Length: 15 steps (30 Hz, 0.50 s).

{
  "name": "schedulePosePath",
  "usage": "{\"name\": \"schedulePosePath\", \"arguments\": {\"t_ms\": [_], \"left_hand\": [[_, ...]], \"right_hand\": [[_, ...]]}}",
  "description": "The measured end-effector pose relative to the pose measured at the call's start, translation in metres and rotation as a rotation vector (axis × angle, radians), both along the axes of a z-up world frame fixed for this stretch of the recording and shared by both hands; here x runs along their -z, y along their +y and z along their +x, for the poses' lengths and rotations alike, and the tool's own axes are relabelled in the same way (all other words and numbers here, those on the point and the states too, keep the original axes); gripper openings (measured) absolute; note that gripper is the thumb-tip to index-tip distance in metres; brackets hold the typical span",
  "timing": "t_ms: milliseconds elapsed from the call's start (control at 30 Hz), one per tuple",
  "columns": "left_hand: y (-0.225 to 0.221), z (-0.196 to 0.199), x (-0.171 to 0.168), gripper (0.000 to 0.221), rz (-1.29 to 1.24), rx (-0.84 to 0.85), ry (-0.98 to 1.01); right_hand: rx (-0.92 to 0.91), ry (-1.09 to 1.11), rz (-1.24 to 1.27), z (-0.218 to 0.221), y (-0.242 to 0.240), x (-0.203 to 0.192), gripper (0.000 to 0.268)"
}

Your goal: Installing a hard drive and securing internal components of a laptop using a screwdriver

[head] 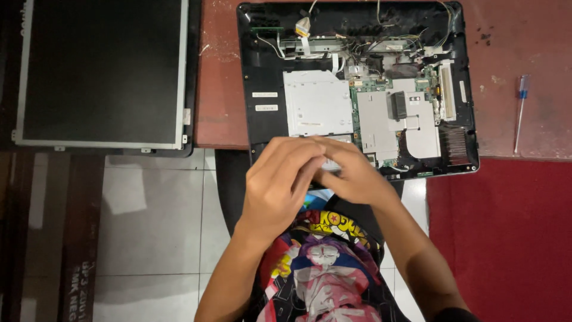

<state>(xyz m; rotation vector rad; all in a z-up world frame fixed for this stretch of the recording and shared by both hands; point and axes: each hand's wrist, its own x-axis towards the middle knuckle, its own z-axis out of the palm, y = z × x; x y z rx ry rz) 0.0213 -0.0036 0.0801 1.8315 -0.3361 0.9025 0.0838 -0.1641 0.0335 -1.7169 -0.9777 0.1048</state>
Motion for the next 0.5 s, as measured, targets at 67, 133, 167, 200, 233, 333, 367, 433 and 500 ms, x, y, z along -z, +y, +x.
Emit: {"name": "schedulePosePath", "arguments": {"t_ms": [67, 133, 167, 200, 233, 333, 367, 433, 500], "left_hand": [[0.002, -0.001, -0.005, 0.01, -0.01, 0.025, 0.011], [0.003, -0.002, -0.013, 0.01, -0.081, 0.185, 0.021], [0.002, -0.002, -0.012, 0.01, -0.08, 0.184, 0.021], [0.002, -0.001, -0.011, 0.009, -0.1, 0.194, 0.026], [0.001, 0.0, -0.011, 0.015, -0.12, 0.203, 0.031], [-0.002, 0.005, 0.007, 0.018, -0.08, 0.042, -0.028], [-0.003, 0.005, 0.005, 0.018, -0.079, 0.043, -0.029], [-0.004, 0.005, 0.002, 0.012, -0.116, 0.051, -0.013], [0.0, 0.003, 0.006, 0.01, -0.085, 0.073, 0.03]], "right_hand": [[-0.051, 0.082, 0.018, -0.001, -0.004, -0.007, 0.017], [0.064, -0.025, 0.014, -0.002, -0.003, -0.015, 0.005], [0.064, -0.025, 0.015, -0.003, -0.004, 0.0, 0.005], [0.121, -0.045, 0.014, -0.002, -0.005, 0.014, 0.009], [0.178, -0.064, 0.014, -0.001, -0.006, 0.029, 0.014], [0.223, -0.058, 0.014, 0.0, -0.002, 0.042, 0.028], [0.224, -0.06, 0.014, -0.001, 0.002, 0.032, 0.028], [0.176, -0.073, -0.003, -0.003, 0.008, 0.013, 0.021], [0.109, 0.006, 0.042, -0.004, 0.004, 0.003, 0.012]]}}
